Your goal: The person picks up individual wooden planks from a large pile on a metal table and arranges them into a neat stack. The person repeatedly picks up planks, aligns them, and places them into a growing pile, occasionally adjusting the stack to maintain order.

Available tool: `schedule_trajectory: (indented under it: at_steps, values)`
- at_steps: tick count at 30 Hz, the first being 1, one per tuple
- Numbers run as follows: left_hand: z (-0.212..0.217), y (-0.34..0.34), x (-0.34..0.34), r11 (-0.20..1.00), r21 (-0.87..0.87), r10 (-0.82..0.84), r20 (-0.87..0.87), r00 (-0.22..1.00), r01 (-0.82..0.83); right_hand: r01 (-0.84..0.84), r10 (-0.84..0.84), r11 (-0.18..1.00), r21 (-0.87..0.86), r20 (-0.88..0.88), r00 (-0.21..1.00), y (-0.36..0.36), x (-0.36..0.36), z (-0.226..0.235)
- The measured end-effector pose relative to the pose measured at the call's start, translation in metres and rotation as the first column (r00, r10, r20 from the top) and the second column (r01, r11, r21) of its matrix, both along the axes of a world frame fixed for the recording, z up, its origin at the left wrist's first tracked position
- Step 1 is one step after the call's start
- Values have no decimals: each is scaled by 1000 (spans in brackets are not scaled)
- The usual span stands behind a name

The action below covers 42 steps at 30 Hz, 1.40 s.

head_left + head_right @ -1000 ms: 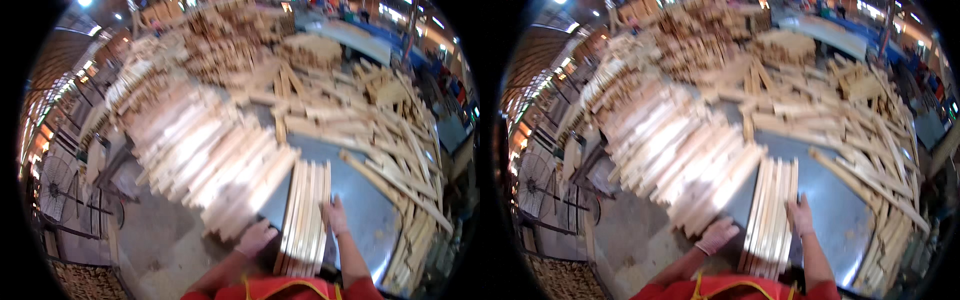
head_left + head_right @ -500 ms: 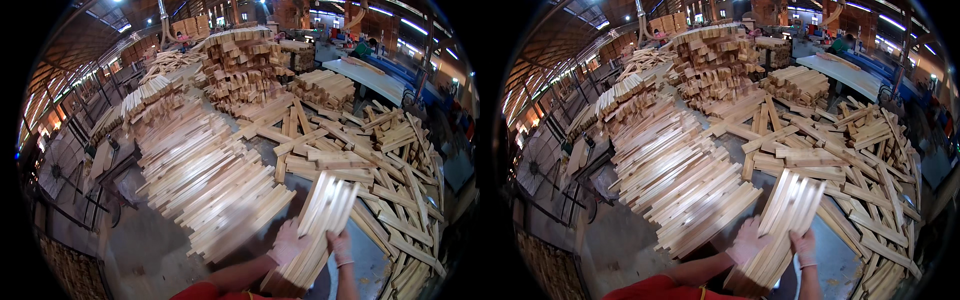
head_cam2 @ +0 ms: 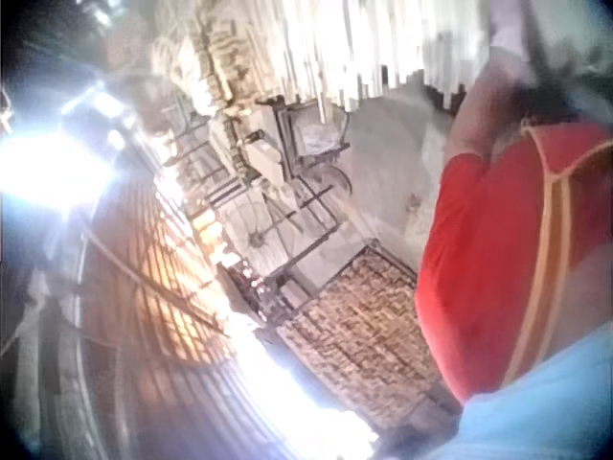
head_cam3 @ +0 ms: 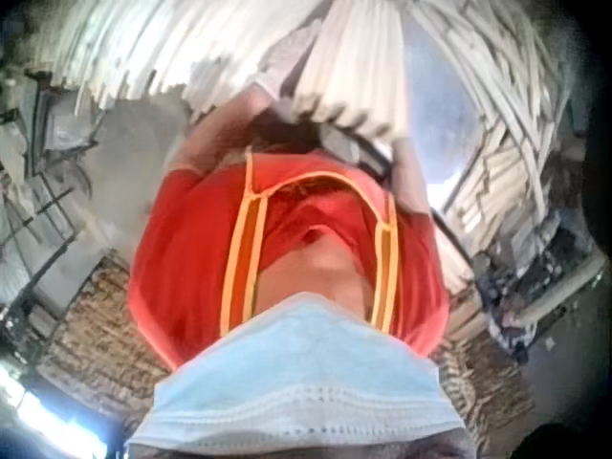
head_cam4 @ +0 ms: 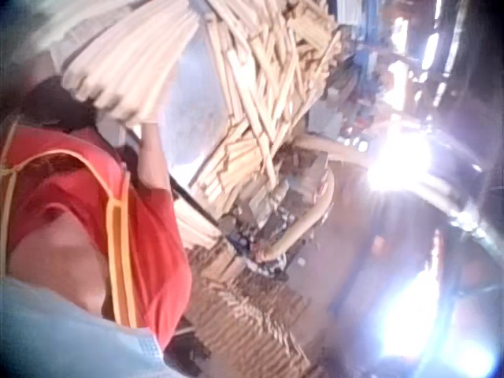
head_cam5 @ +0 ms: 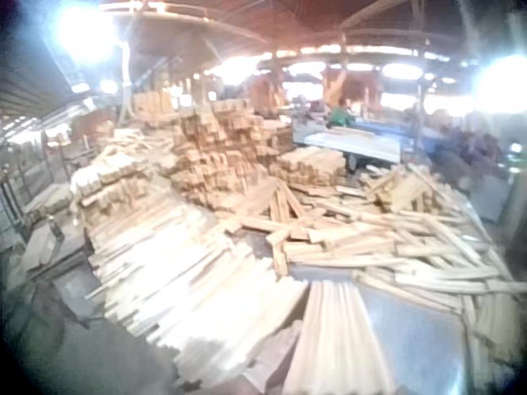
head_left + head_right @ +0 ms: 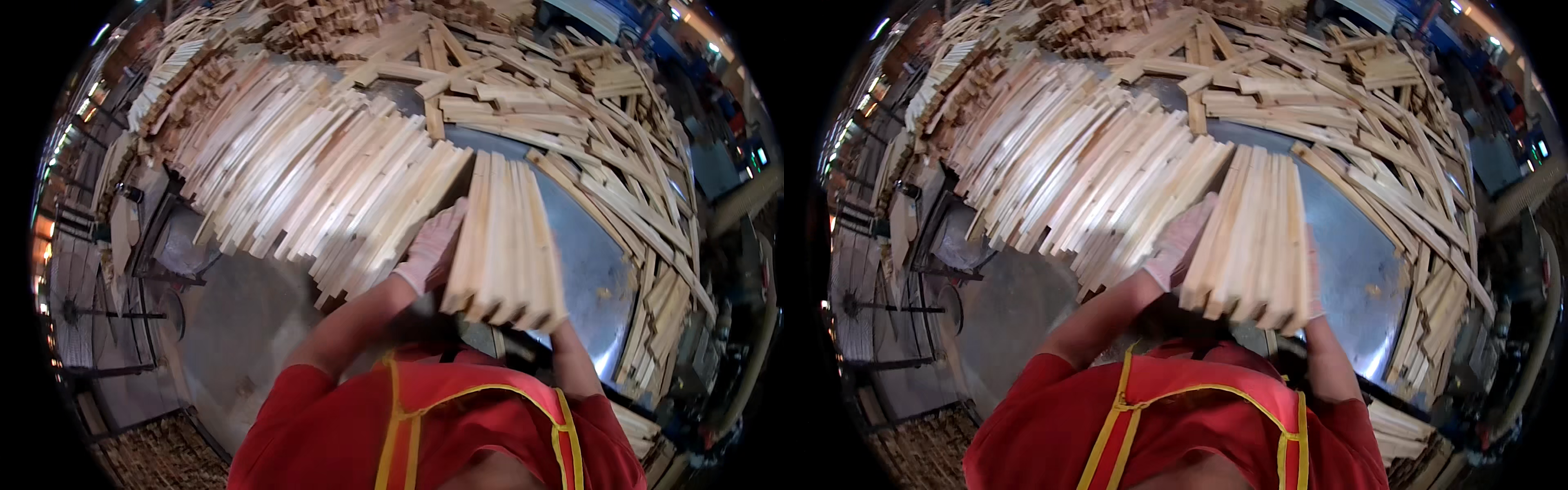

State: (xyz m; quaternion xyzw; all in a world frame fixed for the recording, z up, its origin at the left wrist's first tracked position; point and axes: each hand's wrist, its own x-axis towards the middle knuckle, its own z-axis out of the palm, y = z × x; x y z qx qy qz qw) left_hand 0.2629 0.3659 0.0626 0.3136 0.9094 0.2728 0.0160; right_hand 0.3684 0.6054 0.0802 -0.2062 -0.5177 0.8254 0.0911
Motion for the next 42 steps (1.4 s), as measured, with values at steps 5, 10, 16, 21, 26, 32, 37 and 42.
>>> schedule_trajectory:
  at_steps: [5, 10, 16, 21, 26, 32, 37, 42]
  values:
    - [-44, -67, 9, 775, -630, -240, -224, 945, 47, -449, 263, 37, 893, 425, 866, -12, 22, -141]
    - [-41, -140, 42, 891, -453, -22, -133, 991, -41, -557, 259, 195, 807, 506, 823, -51, 5, -88]
    - [-119, -265, 72, 592, 254, 793, -11, 609, -765, -380, 340, 905, 193, 211, 917, -81, 10, -48]
    - [-151, -298, 61, -75, 226, 153, 965, 212, -971, -338, 305, 936, 98, 257, 917, -61, 25, -86]
    - [-113, -256, 85, 37, 259, -200, 948, 247, -965, -383, 293, 897, 220, 353, 889, -23, 8, -111]
    - [-80, -154, 128, 385, 141, -79, 990, 120, -912, -193, 126, 968, 163, 352, 928, 38, -14, -113]
    - [-57, -120, 64, 456, 255, -177, 965, 193, -853, -713, 314, 522, 468, 672, 671, 91, -52, -77]
    - [-43, -88, 47, 745, -623, -274, 41, 961, 239, -520, 333, 762, 387, 454, 826, 73, -52, -117]
